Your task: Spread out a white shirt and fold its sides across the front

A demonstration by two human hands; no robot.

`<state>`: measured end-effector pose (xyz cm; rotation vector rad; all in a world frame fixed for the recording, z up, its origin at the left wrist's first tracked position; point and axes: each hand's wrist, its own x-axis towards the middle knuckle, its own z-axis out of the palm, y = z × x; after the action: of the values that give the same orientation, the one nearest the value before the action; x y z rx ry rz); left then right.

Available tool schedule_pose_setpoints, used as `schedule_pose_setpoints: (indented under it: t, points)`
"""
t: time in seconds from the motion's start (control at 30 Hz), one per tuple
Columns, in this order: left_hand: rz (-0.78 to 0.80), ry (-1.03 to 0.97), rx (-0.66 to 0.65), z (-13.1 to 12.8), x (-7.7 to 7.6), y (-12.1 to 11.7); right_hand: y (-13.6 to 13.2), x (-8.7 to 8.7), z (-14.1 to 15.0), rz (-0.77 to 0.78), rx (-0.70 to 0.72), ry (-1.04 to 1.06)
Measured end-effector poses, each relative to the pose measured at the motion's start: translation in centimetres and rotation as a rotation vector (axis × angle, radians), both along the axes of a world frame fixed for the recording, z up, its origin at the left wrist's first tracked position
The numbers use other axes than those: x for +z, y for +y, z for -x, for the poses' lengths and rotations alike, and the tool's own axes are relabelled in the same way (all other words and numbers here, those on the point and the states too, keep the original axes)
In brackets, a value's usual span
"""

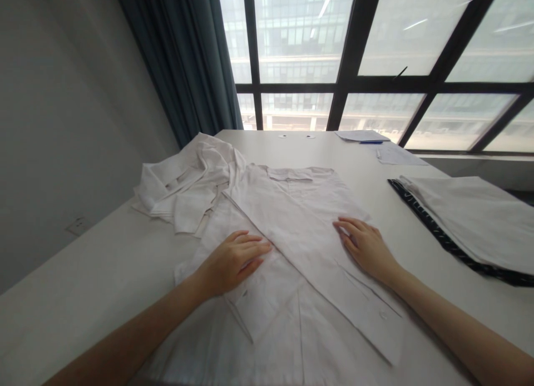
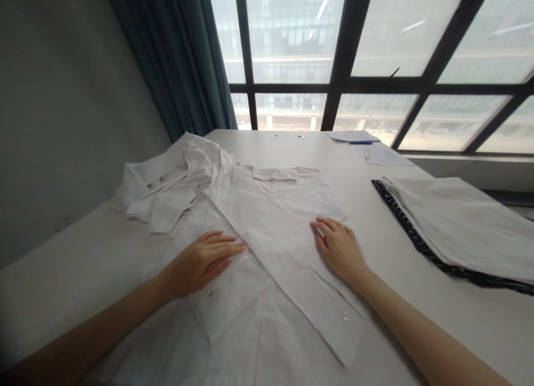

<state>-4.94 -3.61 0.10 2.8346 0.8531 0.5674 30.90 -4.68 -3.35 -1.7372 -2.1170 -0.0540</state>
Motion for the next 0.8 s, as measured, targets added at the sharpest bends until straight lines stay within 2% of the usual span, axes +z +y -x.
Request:
schedule_pose_setpoints:
  t: [0.13,0.27,0.37,0.47,0.6,0.8]
  points:
    - [-0.024,-0.105,0.088,0.3,-0.7,0.5,0.0,0.3,-0.1,0.028,0.012,-0.023]
    - [0.011,-0.177,0.180,0.4,-1.4,1.0,0.0,1.0,-1.0,0.102,0.093,-0.062]
    - [0.029,-0.188,0.260,0.3,-1.5,1.0,0.4,1.8,-1.9,0.171,0.172,-0.066]
    - [0.041,-0.185,0.308,0.0,-1.5,0.9,1.1,2.5,-2.1,0.168,0.175,-0.087]
    - [0.042,-0.181,0.339,-0.1,-1.4,0.7,3.4,3.3,-1.0,0.092,0.165,-0.153]
    - [0.047,-0.186,0.363,0.1,-1.5,0.6,9.5,2.9,1.6,0.080,0.226,-0.158]
